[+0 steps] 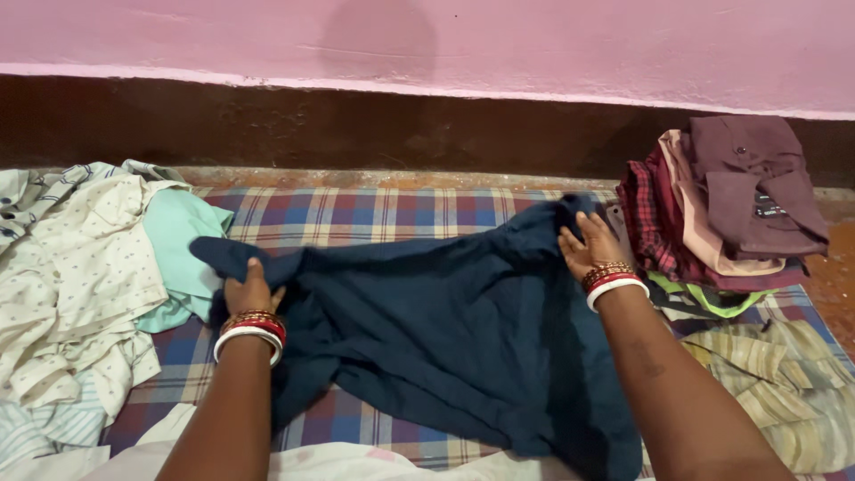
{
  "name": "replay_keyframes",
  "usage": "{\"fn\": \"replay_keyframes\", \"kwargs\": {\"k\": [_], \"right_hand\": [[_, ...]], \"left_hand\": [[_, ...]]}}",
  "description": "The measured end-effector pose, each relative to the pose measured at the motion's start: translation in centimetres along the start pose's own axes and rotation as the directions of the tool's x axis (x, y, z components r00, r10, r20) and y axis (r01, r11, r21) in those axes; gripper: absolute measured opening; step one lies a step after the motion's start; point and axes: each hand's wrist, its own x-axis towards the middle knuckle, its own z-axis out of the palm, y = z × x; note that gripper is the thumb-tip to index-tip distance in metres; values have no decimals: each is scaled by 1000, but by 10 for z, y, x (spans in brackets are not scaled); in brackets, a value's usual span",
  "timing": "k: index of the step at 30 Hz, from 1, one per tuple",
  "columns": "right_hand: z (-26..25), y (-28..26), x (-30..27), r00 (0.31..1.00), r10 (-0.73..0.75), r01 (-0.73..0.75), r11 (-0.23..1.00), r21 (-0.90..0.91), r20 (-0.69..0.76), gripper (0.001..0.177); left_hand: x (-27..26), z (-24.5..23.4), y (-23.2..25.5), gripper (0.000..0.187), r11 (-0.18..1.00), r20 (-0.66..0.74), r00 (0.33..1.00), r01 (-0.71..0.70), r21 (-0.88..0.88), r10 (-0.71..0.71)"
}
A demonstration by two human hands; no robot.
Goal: The person finishes folding a shirt by hand on a mattress and places it on a stack, then picks up another shirt, spreads it out, folds the sleeves and body, and places it on the same stack.
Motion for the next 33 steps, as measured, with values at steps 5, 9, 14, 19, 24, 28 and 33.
{"fn": "replay_keyframes", "kwargs": {"k": [5,9,14,19,24,28,33], "right_hand": [[-37,33,-14,997,-82,22,360,-933,-8,70],[-59,60,-96,989,-128,-101,-275,-956,-68,81],[-59,65,-116,997,6,-61,-569,-820,-79,75],[-60,71,-108,990,12,123,-559,-820,140,43],[-30,104,-147,903,225,428,-412,-804,366,35],[-6,137,-178,799,551,349,-100,-932,240,39],[-22,157,-180,565,740,757,-289,-585,365,39]], "left_hand": [[-54,-18,-22,91,721,71,887,-415,555,456],[-107,-36,-40,93,467,72,984,-143,873,165],[-67,-47,-83,92,438,150,987,-161,884,59],[-52,-59,-95,57,331,221,970,-244,912,104],[-93,-64,-87,45,457,299,887,-441,772,352],[-111,-50,-83,74,319,521,789,-611,725,326],[-110,-57,-62,50,243,497,821,-562,790,282]]}}
